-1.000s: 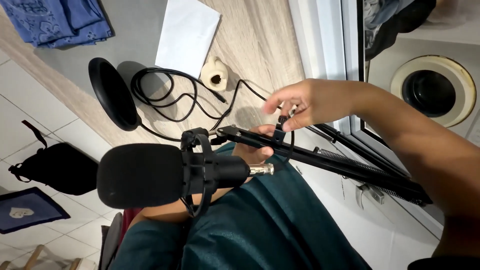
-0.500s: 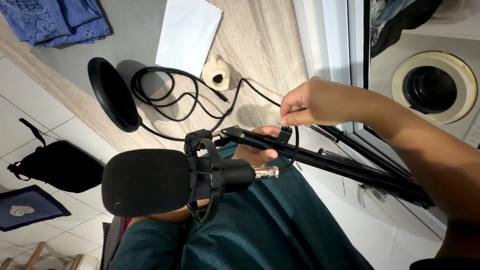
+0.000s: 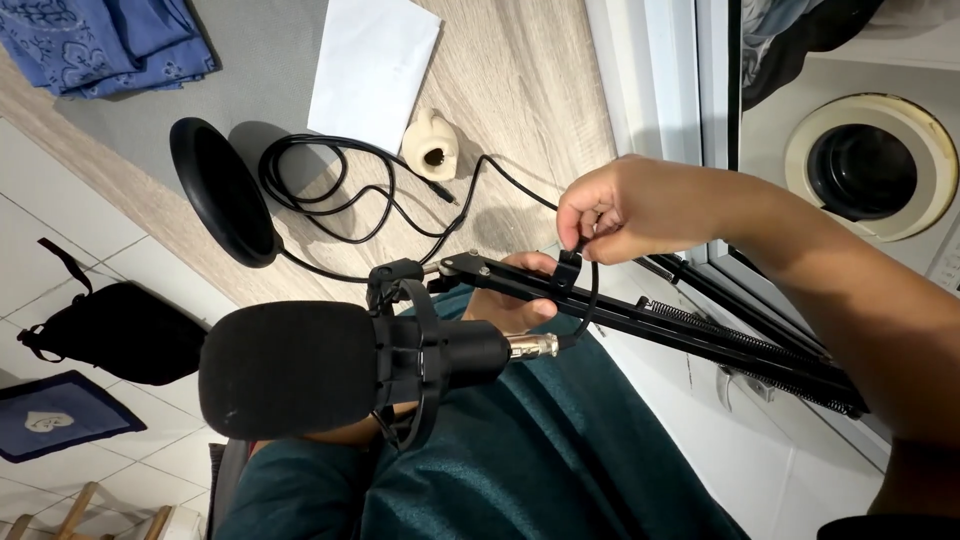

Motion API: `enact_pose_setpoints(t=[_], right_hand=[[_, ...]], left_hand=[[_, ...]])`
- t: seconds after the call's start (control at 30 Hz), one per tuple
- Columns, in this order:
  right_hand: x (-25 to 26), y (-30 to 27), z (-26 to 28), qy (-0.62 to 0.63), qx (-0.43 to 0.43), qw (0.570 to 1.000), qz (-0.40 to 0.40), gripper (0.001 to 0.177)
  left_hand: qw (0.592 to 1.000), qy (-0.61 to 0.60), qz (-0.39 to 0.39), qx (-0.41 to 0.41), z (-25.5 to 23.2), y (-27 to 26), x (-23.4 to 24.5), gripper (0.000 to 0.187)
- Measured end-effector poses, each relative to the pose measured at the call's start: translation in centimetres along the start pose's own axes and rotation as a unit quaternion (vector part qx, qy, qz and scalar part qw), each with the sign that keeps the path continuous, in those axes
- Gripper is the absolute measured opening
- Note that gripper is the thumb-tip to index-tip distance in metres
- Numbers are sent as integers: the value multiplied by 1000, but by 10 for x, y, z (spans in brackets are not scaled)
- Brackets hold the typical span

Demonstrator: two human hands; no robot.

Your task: Assembling and adjusting a microphone on a boom arm.

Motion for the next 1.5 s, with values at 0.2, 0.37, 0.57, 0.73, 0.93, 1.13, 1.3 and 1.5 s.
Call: enact_pose_setpoints(t=[0.2,0.37,0.57,0.73,0.93,1.13,1.3,1.5], right_hand=[[2,-2,28,-8,-30,999,-29,28],[-2,-3,21,-83,-105,991,-9,21],[-4,-3,33,-47,53,997,-23,14],[-6,1,5,-37,-50,998,-17,16],[-2,-5,33,-49,-79,993,-68,24],[-4,-1,7,-25,166,985,-49,8],[-1,-5,29,-54,-15,996,-64,27],[-5,-5,26,17,-18,1000,-6,13]], left_hand=[[999,-33,-29,-4,-8,-1,-7,44],[998,-45,-37,3,-13,0,-9,45],[998,-42,-40,8,-11,-1,-7,47],[998,-39,-41,0,-1,-2,-1,48],[998,-38,-25,-37,0,-1,4,51],[999,13,-33,-4,4,-2,9,54],[997,-29,-14,-65,8,-2,7,52],[998,-53,-33,-24,-12,-4,-3,48]])
Point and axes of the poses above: each hand's wrist, its own y-axis towards the middle knuckle, its own x-axis out of the back of the hand, z = x × y, the point moved 4 cm from there along y, towards the middle knuckle, and after that the axes turned 5 degrees about z, right-handed, at the moved point
